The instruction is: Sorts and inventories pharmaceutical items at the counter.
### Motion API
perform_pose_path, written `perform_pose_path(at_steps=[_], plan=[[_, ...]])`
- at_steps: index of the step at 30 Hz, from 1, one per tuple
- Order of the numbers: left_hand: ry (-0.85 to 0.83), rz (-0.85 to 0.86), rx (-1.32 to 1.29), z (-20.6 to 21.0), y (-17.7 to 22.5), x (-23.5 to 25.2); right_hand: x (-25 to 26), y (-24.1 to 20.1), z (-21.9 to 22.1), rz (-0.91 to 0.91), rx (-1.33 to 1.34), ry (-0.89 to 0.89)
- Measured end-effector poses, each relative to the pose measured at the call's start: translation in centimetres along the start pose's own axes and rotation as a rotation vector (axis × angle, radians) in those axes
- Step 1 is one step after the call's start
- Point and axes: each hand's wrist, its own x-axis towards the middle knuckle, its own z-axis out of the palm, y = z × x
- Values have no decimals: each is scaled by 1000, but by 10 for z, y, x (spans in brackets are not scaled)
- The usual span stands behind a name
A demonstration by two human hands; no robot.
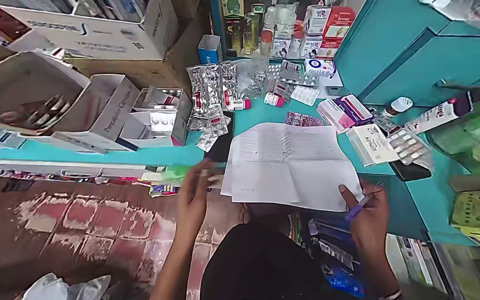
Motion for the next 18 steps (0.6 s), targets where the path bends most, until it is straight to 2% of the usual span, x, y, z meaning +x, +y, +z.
perform_pose_path(at_steps=[2, 3, 5, 7, 9, 11, 18], plan=[[91, 263, 272, -2, 8, 4, -1, 5, 10, -27, -53, -31], [35, 343, 381, 5, 14, 4, -1, 6, 12, -52, -104, -51], [-207, 429, 512, 37, 16, 4, 3, 5, 10, -119, -328, -96], [-467, 490, 660, 68, 1, 8, 14, -3, 6, -251, -581, -130], [-594, 517, 761, 85, -16, 13, 33, -21, 6, -353, -711, -156], [-661, 506, 773, 85, -21, 18, 55, -37, 20, -436, -712, -194], [-833, 426, 689, 72, -7, 30, 148, -38, 106, -519, -815, -782]])
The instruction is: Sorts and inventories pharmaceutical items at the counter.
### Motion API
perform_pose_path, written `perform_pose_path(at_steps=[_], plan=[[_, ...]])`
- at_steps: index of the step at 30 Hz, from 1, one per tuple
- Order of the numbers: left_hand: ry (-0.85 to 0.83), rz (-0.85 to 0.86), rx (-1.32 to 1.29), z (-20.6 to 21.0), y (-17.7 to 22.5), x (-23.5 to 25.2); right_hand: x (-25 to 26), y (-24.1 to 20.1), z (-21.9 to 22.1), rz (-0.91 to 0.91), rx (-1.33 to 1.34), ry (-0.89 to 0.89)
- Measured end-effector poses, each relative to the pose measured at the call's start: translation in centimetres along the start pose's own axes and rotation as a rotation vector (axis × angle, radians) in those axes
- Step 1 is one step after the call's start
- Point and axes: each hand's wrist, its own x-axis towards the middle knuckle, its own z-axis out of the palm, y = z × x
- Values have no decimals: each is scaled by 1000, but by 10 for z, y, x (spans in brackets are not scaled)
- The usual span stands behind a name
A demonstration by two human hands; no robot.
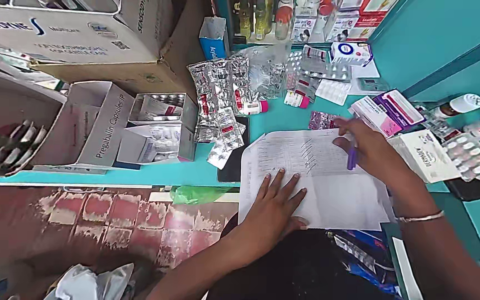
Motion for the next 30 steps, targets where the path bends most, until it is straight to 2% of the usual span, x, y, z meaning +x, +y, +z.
perform_pose_path(at_steps=[6, 13, 17, 19, 23, 26, 30], plan=[[-73, -70, -112, -8, 4, 7, 35, 9, 3, 65, -93, -138], [-115, -108, -115, -14, 8, 18, 65, 27, 7, -28, -152, -158], [-88, -129, -91, -11, 12, 23, 41, 8, -7, -73, -107, 8], [-61, -130, -74, -9, 11, 25, 18, -11, -10, 3, 14, 49], [-9, -101, 28, -4, 9, 28, -30, -33, 33, -56, 131, 18], [10, -73, 65, 0, 8, 31, -48, -27, 65, -85, 156, 12], [92, -4, 81, 5, 3, 47, -57, -19, 64, -35, 408, 88]])
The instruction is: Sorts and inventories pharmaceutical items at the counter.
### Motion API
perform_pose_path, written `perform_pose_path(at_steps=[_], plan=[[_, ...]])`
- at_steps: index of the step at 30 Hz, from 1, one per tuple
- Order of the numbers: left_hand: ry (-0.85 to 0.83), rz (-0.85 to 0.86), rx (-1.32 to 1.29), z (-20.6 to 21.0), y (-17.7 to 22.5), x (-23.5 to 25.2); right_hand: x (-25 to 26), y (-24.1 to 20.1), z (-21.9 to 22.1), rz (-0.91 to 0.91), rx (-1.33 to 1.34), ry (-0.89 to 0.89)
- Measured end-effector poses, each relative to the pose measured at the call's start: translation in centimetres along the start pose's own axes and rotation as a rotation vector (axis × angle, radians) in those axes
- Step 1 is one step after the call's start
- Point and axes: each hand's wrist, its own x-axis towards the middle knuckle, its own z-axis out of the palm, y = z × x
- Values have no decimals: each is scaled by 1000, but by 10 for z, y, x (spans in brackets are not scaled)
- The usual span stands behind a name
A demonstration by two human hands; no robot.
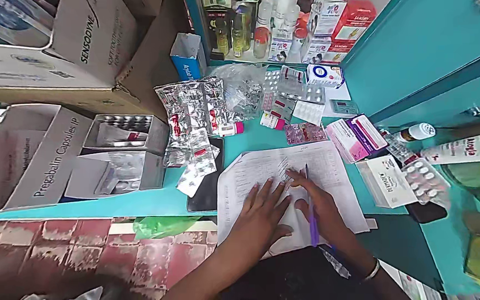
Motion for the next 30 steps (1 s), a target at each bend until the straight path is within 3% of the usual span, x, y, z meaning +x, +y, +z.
perform_pose_path(at_steps=[2, 5, 9, 12, 19, 21, 27, 30], plan=[[8, 7, 22, 8, -3, 4, 10, -2, -16, -14, 33, 46], [7, 4, 55, 14, -4, 3, 60, -17, -50, 3, -254, 116], [-6, -4, 52, 14, -3, 2, 145, -6, -68, -38, -541, -13], [1, -14, 21, 17, -4, 2, 177, 18, -62, -64, -627, -33], [29, -7, 24, 21, -6, 2, 204, 31, -71, 140, -629, 45], [32, -5, 16, 21, -6, 2, 214, 34, -73, 185, -600, -13], [41, 5, 19, 20, -7, 2, 224, 51, -90, 148, -591, -154], [40, 0, 4, 21, -7, 1, 215, 36, -97, 136, -533, -81]])
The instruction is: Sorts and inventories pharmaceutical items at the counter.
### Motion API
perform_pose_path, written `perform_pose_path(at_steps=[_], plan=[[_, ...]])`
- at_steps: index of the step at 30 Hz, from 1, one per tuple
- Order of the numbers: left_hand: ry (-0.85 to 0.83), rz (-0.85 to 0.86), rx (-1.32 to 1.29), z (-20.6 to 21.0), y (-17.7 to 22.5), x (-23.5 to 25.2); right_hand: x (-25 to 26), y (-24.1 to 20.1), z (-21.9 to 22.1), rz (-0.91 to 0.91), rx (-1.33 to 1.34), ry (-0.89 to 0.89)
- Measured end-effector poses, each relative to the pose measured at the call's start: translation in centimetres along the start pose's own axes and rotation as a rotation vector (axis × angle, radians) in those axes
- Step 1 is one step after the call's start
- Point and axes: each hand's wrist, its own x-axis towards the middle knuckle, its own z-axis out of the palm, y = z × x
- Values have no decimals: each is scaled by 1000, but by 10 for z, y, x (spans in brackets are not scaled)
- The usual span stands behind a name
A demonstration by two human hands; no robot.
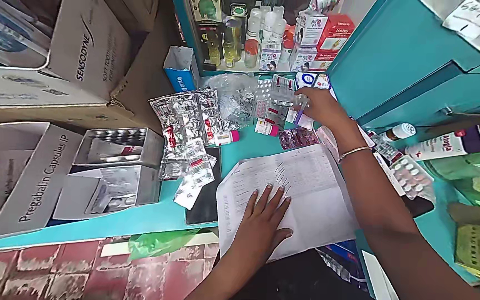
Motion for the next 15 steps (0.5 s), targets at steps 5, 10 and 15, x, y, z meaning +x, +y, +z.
perform_pose_path(at_steps=[5, 10, 15], plan=[[-2, 11, -7, -1, -1, 1, 39, 8, 13, -67, -40, -107], [26, 4, -22, 0, 0, 1, 30, -16, 14, -157, 56, -48], [21, 3, -14, 1, 1, 0, 53, -41, 35, -383, -19, -341]])
